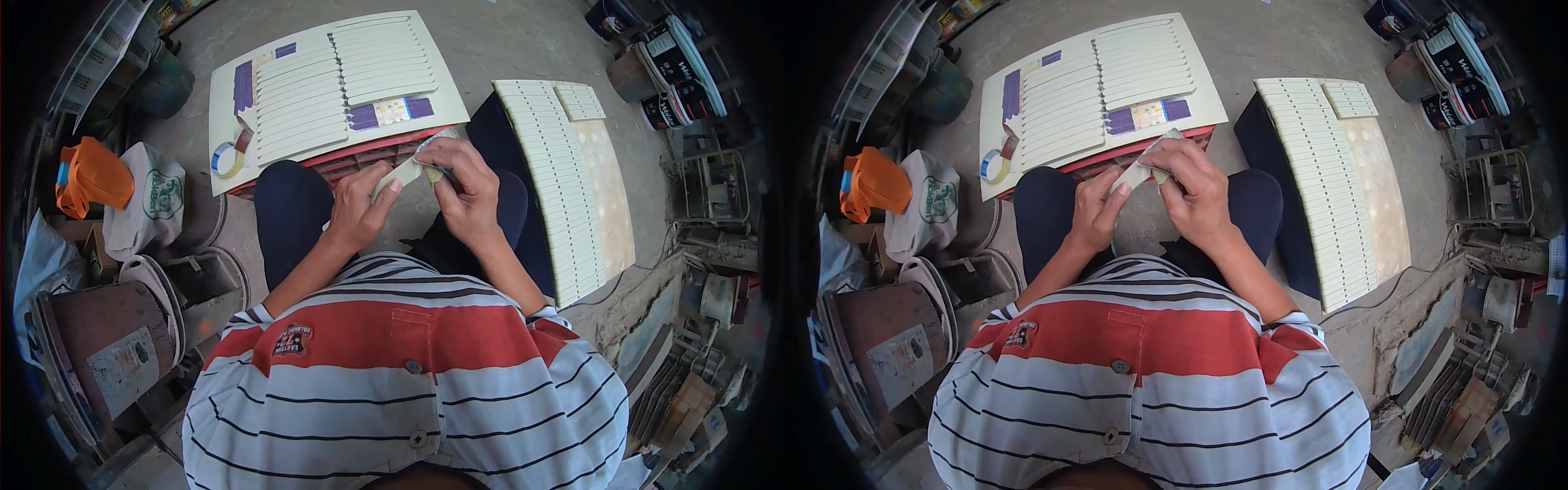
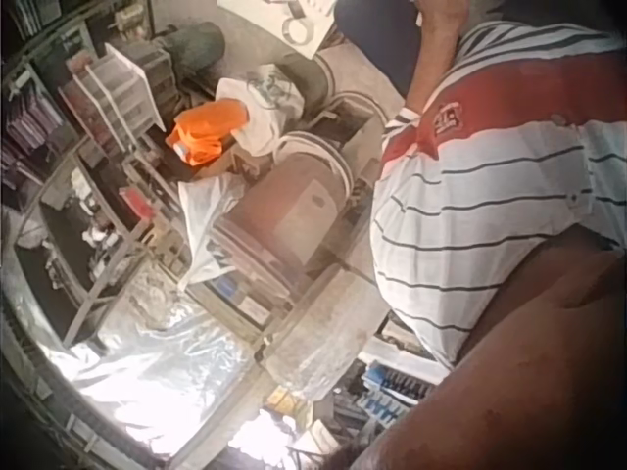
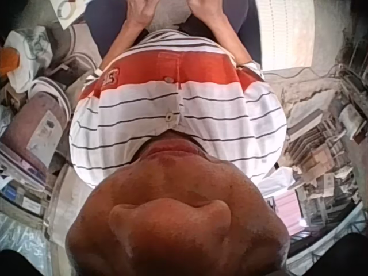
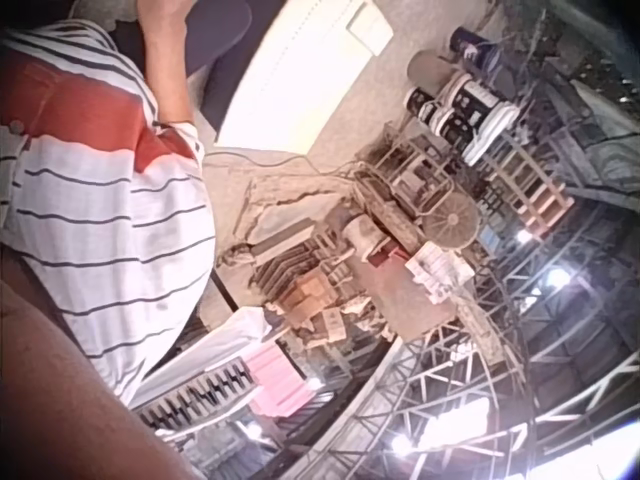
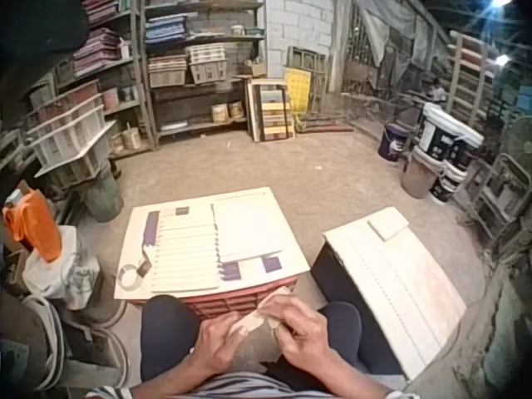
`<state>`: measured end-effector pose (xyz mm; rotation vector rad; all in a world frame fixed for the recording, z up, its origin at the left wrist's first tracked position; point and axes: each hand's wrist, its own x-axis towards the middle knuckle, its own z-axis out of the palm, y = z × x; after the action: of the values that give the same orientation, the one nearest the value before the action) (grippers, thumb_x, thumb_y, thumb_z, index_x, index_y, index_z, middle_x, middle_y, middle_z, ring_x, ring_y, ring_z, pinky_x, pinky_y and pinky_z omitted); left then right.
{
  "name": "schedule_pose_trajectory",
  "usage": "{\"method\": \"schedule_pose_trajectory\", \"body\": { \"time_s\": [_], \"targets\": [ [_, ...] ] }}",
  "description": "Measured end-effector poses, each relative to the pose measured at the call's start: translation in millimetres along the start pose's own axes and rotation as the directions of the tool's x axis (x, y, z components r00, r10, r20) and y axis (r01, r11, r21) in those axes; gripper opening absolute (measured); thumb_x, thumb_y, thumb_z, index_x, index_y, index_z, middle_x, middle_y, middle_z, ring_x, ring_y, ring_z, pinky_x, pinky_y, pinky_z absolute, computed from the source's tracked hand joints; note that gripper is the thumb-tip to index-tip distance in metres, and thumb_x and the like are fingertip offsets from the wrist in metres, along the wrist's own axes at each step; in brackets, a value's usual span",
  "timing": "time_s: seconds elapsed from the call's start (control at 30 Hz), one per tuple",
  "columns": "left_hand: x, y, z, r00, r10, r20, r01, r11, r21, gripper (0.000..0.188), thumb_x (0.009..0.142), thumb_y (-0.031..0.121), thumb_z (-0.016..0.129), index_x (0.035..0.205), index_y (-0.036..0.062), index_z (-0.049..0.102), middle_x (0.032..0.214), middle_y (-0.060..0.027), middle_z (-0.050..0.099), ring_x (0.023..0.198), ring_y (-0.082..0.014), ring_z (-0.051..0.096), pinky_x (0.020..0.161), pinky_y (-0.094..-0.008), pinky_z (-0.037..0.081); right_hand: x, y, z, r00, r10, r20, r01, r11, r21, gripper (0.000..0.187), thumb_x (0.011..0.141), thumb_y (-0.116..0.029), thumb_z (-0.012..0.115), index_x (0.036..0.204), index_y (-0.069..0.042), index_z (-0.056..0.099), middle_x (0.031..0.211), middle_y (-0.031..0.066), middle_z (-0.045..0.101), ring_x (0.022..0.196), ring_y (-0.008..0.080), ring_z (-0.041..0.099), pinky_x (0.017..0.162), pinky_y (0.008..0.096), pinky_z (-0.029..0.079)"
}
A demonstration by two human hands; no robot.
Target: The person sits on the floor and assembles white plastic slats by applying adhesive tape to their edges. They tear off pieces of tape, fold the backing, and press the tape onto the slats, then place the finished pieces aside.
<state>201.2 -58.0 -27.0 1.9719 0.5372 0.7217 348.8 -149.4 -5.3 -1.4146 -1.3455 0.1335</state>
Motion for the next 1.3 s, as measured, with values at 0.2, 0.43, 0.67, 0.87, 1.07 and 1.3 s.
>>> {"method": "schedule_pose_trajectory", "body": {
  "time_s": [0.2,0.43,0.67,0.87,1.07,1.3],
  "targets": [
    [-1.5,3.0,0.1,0.999,-0.032,-0.015,0.031,0.999,-0.039,0.031,0.088,0.026,0.047,0.078,-0.0029,0.052,0.062,-0.0199,0.048,0.057,-0.037,0.051,0.055,-0.0386,0.037,4.5,0.4,0.4,0.997,0.066,-0.051,-0.063,0.996,0.057,0.028,0.069,0.009,0.055,0.094,-0.001,0.065,0.094,0.0131,0.061,0.085,0.0234,0.061,0.071,0.0295,0.049],
    [0.5,-1.5,9.2,0.985,-0.16,-0.062,0.152,0.982,-0.113,0.033,0.09,0.027,0.045,0.079,-0.0033,0.051,0.059,-0.0194,0.045,0.052,-0.0333,0.048,0.052,-0.039,0.034,-11.2,-1.0,17.2,0.991,-0.03,-0.134,0.026,0.999,-0.036,0.034,0.066,0.01,0.054,0.095,-0.003,0.065,0.092,0.0141,0.06,0.083,0.0269,0.062,0.07,0.0314,0.049],
    [0.2,-3.2,11.9,0.982,-0.166,-0.091,0.153,0.979,-0.132,0.036,0.091,0.03,0.043,0.078,-0.0029,0.051,0.056,-0.0178,0.044,0.049,-0.031,0.046,0.051,-0.038,0.034,-8.0,-3.7,23.5,0.985,-0.034,-0.169,0.025,0.998,-0.055,0.033,0.066,0.011,0.053,0.094,-0.002,0.065,0.089,0.0146,0.061,0.082,0.0283,0.062,0.071,0.0326,0.049],
    [0.0,-1.7,11.9,0.973,-0.22,-0.072,0.206,0.965,-0.164,0.037,0.092,0.031,0.041,0.081,-0.0026,0.053,0.055,-0.0148,0.044,0.049,-0.0272,0.046,0.051,-0.0371,0.035,-3.4,-2.2,24.8,0.982,-0.062,-0.176,0.049,0.996,-0.08,0.031,0.067,0.011,0.053,0.093,-0.001,0.064,0.088,0.0145,0.061,0.082,0.028,0.062,0.071,0.0325,0.049],
    [-0.2,-3.9,14.3,0.967,-0.243,-0.074,0.225,0.956,-0.189,0.036,0.091,0.031,0.042,0.084,-0.0023,0.055,0.054,-0.0128,0.045,0.048,-0.0252,0.047,0.051,-0.0366,0.035,-0.1,1.3,26.0,0.984,-0.039,-0.174,0.028,0.998,-0.064,0.031,0.066,0.012,0.053,0.093,-0.001,0.064,0.088,0.014,0.061,0.08,0.0279,0.062,0.07,0.0325,0.049],
    [-0.8,-4.9,13.8,0.962,-0.269,-0.036,0.258,0.947,-0.19,0.038,0.092,0.031,0.041,0.086,-0.0025,0.057,0.053,-0.0123,0.046,0.046,-0.0242,0.048,0.049,-0.0359,0.035,-1.4,4.7,26.3,0.983,-0.049,-0.175,0.038,0.997,-0.063,0.028,0.067,0.011,0.054,0.091,-0.001,0.064,0.087,0.0138,0.061,0.079,0.0282,0.061,0.069,0.033,0.049]
  ]
}}
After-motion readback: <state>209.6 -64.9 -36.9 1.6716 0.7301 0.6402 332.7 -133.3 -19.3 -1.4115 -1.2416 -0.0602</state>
